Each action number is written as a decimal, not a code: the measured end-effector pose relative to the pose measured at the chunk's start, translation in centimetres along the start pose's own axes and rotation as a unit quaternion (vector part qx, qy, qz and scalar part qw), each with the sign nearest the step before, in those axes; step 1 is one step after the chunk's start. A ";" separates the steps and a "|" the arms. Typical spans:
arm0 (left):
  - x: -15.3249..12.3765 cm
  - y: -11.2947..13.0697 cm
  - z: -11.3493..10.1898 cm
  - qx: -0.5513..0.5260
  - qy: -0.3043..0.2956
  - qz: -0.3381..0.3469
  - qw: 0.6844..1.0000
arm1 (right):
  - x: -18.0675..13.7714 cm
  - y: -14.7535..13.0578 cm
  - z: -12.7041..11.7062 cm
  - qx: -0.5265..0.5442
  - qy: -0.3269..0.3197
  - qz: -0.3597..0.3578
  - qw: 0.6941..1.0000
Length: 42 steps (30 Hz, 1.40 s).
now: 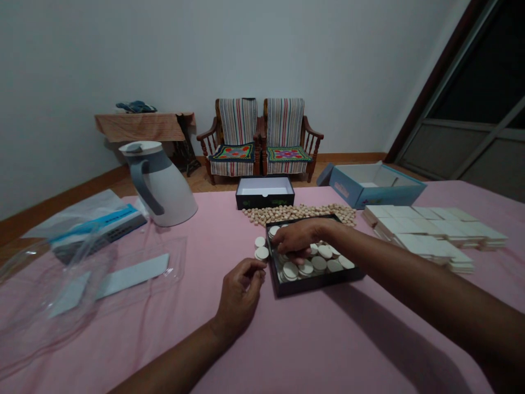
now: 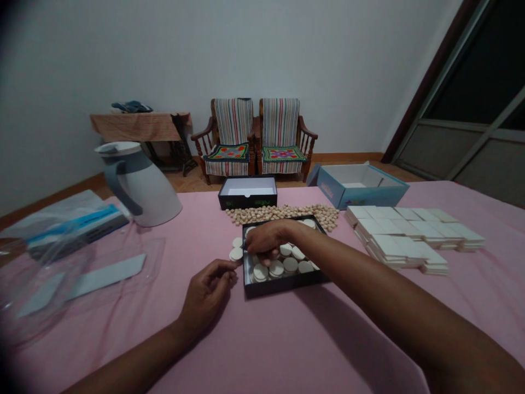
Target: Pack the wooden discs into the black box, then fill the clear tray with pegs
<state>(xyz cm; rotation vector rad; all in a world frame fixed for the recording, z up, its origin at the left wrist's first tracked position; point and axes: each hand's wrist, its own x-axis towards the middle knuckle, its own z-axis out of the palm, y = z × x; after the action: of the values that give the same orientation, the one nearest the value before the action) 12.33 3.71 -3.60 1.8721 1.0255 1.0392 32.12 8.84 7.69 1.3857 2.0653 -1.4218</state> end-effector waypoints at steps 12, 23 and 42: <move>0.1 0.3 0.0 -0.018 0.000 0.006 1.000 | 1.3 -0.3 -1.0 0.023 -0.009 0.038 0.999; 0.0 -0.2 0.1 -0.017 0.000 0.000 1.000 | 0.2 -0.2 -0.5 0.058 0.031 -0.002 0.998; 0.4 0.3 0.0 -0.053 0.026 -0.021 0.998 | -0.7 0.6 -0.9 -0.058 0.232 -0.004 0.971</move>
<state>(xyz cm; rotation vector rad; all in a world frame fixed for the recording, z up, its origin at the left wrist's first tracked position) 12.51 3.95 -3.21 1.7406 1.0148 1.1006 33.19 9.29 8.23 1.7917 2.3820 -1.0249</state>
